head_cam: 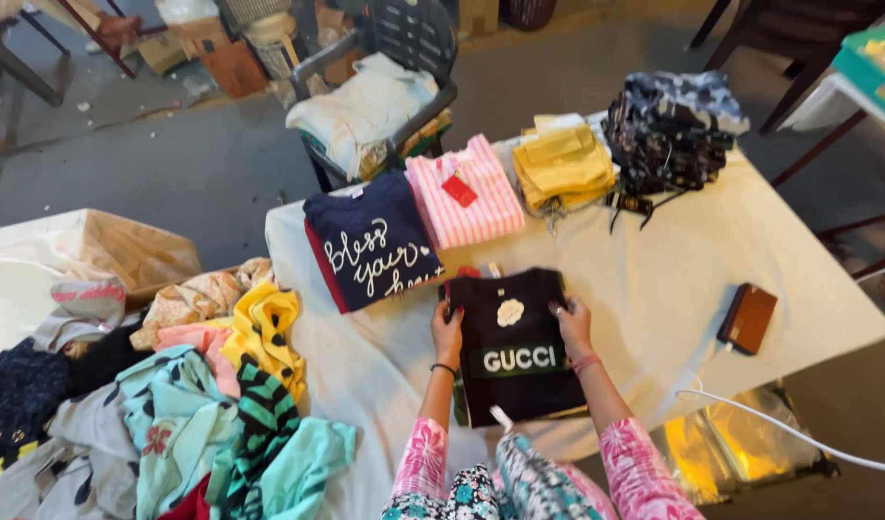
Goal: The person folds various t-shirts and tops on a white table, arranging them into neat stacks. They handle items such as a pink graphic tee, a black Gucci shirt, a red shirt, and a light green shirt, smoothing and folding each one before placing it on the pile.
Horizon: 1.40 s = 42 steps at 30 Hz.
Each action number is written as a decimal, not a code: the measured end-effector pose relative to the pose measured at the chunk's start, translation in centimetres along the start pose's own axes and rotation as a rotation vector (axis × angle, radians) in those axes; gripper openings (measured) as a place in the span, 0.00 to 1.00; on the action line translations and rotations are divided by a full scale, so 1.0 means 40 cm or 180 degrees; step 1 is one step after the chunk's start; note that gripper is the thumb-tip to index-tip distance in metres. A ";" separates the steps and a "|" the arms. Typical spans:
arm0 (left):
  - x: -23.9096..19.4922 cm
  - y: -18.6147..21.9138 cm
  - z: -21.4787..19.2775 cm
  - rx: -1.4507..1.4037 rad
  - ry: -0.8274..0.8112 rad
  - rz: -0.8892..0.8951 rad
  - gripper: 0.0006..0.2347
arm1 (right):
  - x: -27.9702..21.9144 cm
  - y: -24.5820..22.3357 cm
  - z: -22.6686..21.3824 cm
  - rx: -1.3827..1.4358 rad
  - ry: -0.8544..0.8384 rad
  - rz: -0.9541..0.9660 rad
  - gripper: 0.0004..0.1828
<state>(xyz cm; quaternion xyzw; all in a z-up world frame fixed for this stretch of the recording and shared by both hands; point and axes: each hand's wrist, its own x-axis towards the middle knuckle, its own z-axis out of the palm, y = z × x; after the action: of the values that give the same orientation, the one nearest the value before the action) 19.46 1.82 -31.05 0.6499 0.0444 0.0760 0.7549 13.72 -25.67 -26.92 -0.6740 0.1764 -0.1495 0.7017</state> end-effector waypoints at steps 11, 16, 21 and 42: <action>-0.223 0.021 -0.095 -0.0052 -0.0275 -0.0874 0.17 | -0.207 -0.061 -0.138 -0.0639 -0.0456 0.0792 0.27; -0.378 0.071 -0.153 -0.0107 -0.0555 -0.1331 0.18 | -0.312 -0.054 -0.242 -0.0753 -0.0655 0.1024 0.26; -0.273 0.064 -0.204 0.0768 0.0029 -0.0691 0.17 | -0.341 -0.078 -0.243 -0.1659 -0.0669 0.1090 0.23; 0.246 0.372 -0.274 -0.2619 0.1762 -0.1939 0.12 | -0.420 -0.346 -0.055 -0.2456 -0.0164 -0.0084 0.18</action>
<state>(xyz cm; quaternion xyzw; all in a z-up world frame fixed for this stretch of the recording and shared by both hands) 26.50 16.35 -17.69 0.2170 0.3919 0.0334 0.8934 -1.89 -20.78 -12.37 -0.8942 0.1933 -0.0641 0.3987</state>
